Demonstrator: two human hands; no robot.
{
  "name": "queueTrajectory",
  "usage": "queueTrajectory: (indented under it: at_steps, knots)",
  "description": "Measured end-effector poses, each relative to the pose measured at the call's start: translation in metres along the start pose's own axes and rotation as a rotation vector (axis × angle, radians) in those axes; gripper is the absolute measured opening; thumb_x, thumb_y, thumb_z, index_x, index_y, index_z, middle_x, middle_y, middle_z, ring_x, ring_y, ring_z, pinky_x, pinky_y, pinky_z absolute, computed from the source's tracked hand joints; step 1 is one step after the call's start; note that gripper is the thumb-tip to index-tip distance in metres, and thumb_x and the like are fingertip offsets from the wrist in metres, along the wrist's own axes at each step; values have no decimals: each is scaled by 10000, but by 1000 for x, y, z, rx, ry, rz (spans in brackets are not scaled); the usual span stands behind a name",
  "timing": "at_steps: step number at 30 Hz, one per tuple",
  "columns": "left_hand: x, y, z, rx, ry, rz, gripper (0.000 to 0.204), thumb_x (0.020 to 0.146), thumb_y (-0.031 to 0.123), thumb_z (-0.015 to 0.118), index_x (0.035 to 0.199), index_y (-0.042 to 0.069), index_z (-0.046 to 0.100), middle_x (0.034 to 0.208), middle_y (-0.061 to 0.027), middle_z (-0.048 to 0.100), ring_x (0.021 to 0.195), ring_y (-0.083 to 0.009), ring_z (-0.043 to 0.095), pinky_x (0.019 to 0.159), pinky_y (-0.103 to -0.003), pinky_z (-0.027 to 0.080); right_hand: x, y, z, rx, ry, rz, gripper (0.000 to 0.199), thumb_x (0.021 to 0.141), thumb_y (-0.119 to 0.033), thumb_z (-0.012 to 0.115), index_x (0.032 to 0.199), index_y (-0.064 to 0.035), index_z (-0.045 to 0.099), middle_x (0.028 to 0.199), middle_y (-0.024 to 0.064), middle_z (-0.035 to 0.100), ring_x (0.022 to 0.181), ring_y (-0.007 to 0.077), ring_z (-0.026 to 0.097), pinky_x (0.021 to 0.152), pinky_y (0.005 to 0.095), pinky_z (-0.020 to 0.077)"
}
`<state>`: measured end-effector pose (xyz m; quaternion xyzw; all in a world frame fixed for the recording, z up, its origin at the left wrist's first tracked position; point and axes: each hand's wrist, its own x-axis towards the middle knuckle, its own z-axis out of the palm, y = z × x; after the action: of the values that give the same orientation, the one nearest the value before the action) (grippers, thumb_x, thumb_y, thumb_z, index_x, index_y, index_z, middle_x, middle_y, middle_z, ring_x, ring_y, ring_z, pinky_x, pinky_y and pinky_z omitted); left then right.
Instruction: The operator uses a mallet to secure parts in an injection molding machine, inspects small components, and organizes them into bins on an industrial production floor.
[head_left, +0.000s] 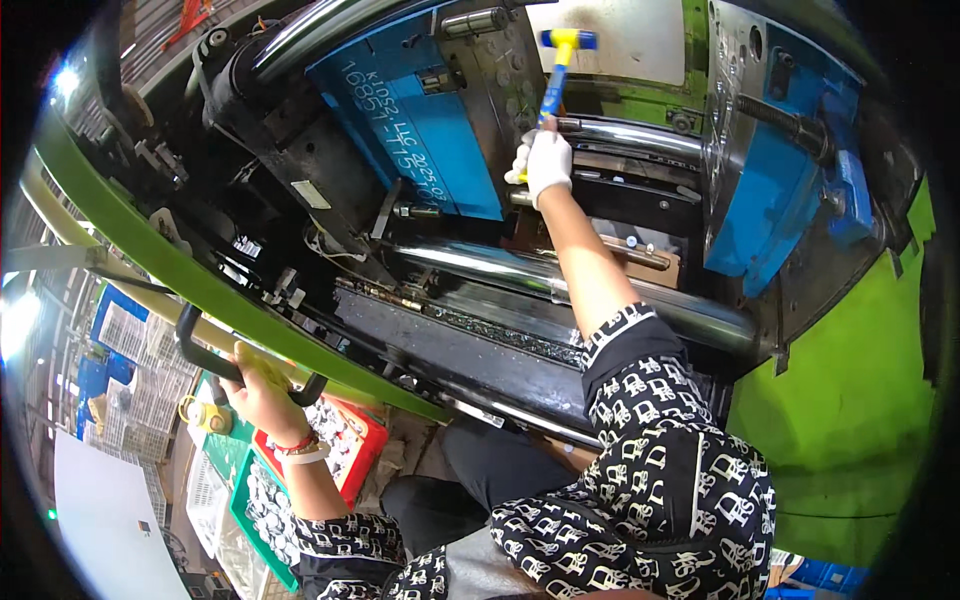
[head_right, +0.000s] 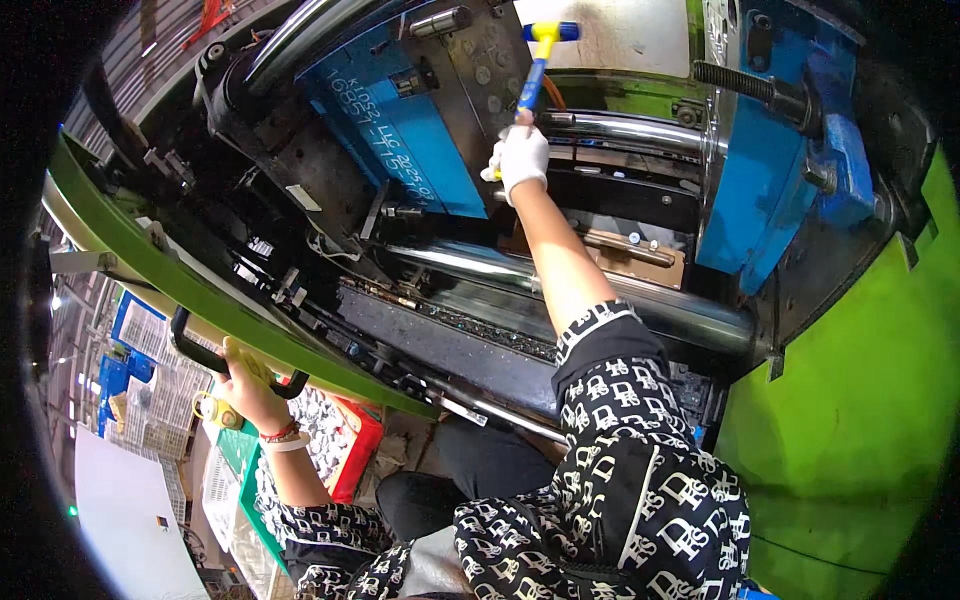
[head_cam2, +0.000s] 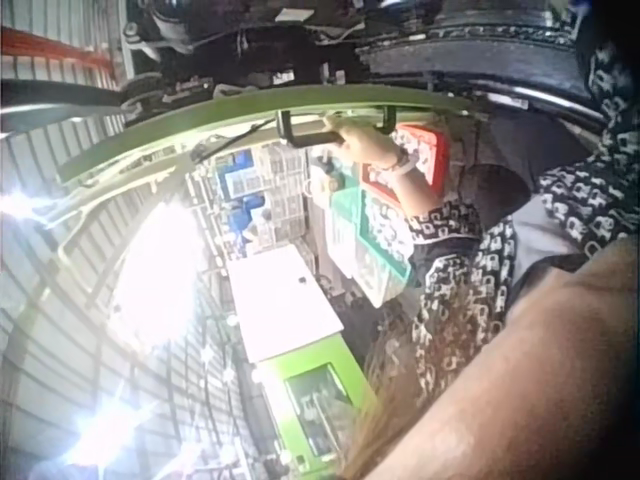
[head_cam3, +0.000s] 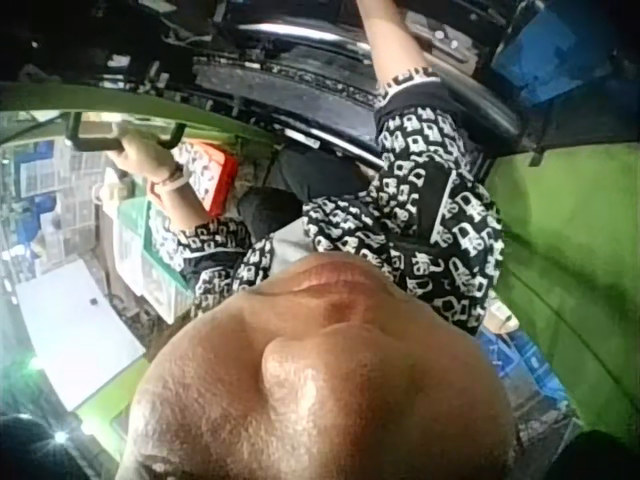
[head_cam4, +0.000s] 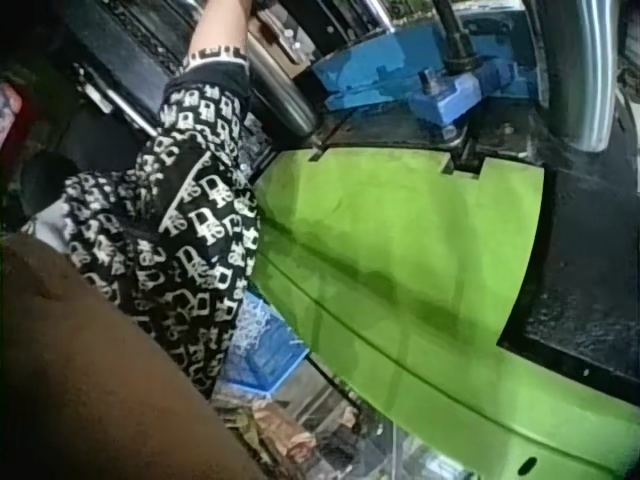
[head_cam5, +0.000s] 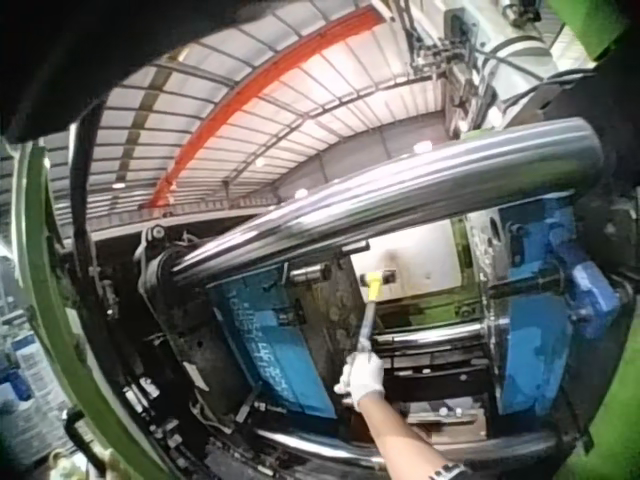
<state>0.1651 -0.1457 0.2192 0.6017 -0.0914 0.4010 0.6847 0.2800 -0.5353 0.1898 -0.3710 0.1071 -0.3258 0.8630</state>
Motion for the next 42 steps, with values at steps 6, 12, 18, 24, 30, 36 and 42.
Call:
queueTrajectory:
  at_steps: [6,12,18,24,30,36,42]
  knots:
    - [0,-2,-3,-17,3,-32,130,909,154,497,804,79,508,498,69,343,390,-12,284,361,-191,214,-37,23,-2,243,243,-395,497,900,-563,315,760,-92,396,435,16,363,308,140,383,307,285,393]
    - [-1,1,-4,36,-40,-19,120,919,159,473,845,75,519,506,70,355,398,-11,295,378,-185,226,-59,61,6,-147,37,10,516,883,-556,373,663,-94,443,439,39,424,315,176,437,313,345,423]
    - [-1,3,-2,-26,-58,-21,118,916,158,489,821,90,505,507,72,365,397,-6,292,370,-184,216,-65,51,-25,60,102,-161,479,910,-521,336,736,-82,420,448,24,393,299,144,404,282,304,397]
    - [-3,4,-1,32,-11,-10,116,917,163,490,826,92,504,511,74,365,396,-5,293,366,-184,217,-65,51,10,119,111,-164,464,903,-525,352,756,-88,409,457,48,416,327,183,436,286,332,383]
    - [-2,2,-3,17,-57,-35,150,930,180,452,911,59,538,516,69,367,391,-12,299,363,-184,239,-74,48,-11,-6,14,33,493,891,-538,380,768,-64,442,468,52,434,326,171,429,288,336,370]
    - [-2,1,-2,-7,-54,-5,132,925,172,463,888,66,531,500,66,353,387,-12,292,363,-186,237,-67,44,3,202,183,-274,457,914,-517,330,803,-81,416,457,54,433,317,177,441,295,339,419]
    - [-2,3,-3,34,-57,-26,127,923,163,460,887,64,531,526,70,370,402,-9,298,372,-185,234,-76,45,3,32,-8,125,490,884,-550,388,775,-75,435,465,46,395,324,184,410,306,359,389]
